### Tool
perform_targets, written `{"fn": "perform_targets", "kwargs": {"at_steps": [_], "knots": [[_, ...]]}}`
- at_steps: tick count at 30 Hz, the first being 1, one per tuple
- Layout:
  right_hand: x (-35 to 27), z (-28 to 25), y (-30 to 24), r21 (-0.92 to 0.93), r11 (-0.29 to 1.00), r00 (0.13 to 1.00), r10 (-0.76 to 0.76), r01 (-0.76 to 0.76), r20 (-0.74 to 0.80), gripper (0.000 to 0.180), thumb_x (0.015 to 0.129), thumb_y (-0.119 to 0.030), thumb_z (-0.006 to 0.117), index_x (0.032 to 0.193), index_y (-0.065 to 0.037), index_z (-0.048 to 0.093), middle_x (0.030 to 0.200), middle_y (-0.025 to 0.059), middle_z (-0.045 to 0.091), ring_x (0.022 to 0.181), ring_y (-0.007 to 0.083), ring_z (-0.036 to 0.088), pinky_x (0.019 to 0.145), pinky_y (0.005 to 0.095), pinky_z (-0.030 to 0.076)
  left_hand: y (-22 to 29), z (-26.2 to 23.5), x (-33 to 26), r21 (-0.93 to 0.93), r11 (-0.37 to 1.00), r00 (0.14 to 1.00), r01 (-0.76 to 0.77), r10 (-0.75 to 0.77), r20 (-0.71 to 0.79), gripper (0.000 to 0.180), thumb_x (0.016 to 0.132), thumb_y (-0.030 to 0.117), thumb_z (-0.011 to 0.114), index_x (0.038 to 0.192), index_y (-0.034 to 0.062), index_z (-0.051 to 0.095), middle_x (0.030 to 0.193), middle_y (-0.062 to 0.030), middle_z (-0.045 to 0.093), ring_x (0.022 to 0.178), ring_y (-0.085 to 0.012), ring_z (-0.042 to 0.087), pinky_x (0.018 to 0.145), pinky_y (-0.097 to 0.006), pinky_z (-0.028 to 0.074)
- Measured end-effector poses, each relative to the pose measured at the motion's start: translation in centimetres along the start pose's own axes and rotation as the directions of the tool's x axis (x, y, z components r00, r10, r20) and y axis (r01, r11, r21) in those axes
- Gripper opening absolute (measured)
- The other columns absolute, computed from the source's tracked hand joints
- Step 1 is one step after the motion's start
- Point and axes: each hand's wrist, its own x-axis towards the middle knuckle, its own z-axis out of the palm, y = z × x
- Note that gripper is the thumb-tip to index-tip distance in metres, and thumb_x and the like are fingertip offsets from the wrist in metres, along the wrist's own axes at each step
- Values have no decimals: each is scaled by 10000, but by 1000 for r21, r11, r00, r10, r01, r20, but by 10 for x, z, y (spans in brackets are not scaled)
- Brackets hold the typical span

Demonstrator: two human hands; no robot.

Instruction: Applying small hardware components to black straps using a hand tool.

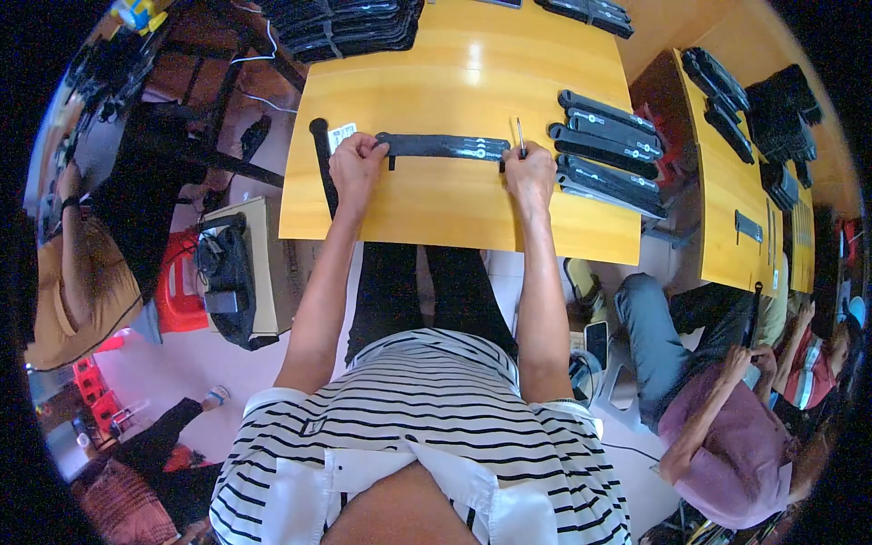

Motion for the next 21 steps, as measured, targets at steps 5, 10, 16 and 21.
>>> {"fn": "perform_targets", "kwargs": {"at_steps": [5, 10, 16, 21], "knots": [[-7, -1, -7, 48, 997, 998, -56, 57, -31, 137, 744, -137, 630, 734, -4, 600, 541, 98, 584, 450, 169, 569, 452, 286, 443, -2, -2, 6, -50, 990, 990, 129, -125, 69, 219, 662, 136, 728, 781, 40, 571, 668, -95, 586, 658, -259, 592, 612, -371, 466], [-12, -5, -15, 90, 991, 995, -94, 97, -30, 109, 747, -94, 633, 726, -10, 567, 520, 58, 562, 397, 115, 519, 375, 246, 396, -9, 1, 11, -102, 975, 978, 199, -191, 81, 261, 662, 127, 726, 832, 53, 543, 680, -96, 593, 688, -275, 604, 633, -384, 471], [1, 3, 17, 106, 984, 988, -137, 144, -73, 138, 752, -146, 625, 755, -19, 570, 623, 141, 613, 537, 245, 611, 526, 349, 472, 10, -31, -1, -97, 993, 994, 60, -51, 94, 255, 705, 145, 687, 853, 12, 527, 752, -150, 611, 777, -336, 604, 657, -428, 463], [-65, -11, -2, -9, 927, 908, -370, 376, -196, 131, 803, -147, 571, 806, -16, 575, 659, 158, 599, 629, 297, 594, 583, 377, 447, 7, -95, -37, 429, 903, 999, -16, -3, 42, 417, 700, 341, 675, 858, -31, 571, 805, -239, 611, 789, -392, 596, 715, -457, 472]]}}
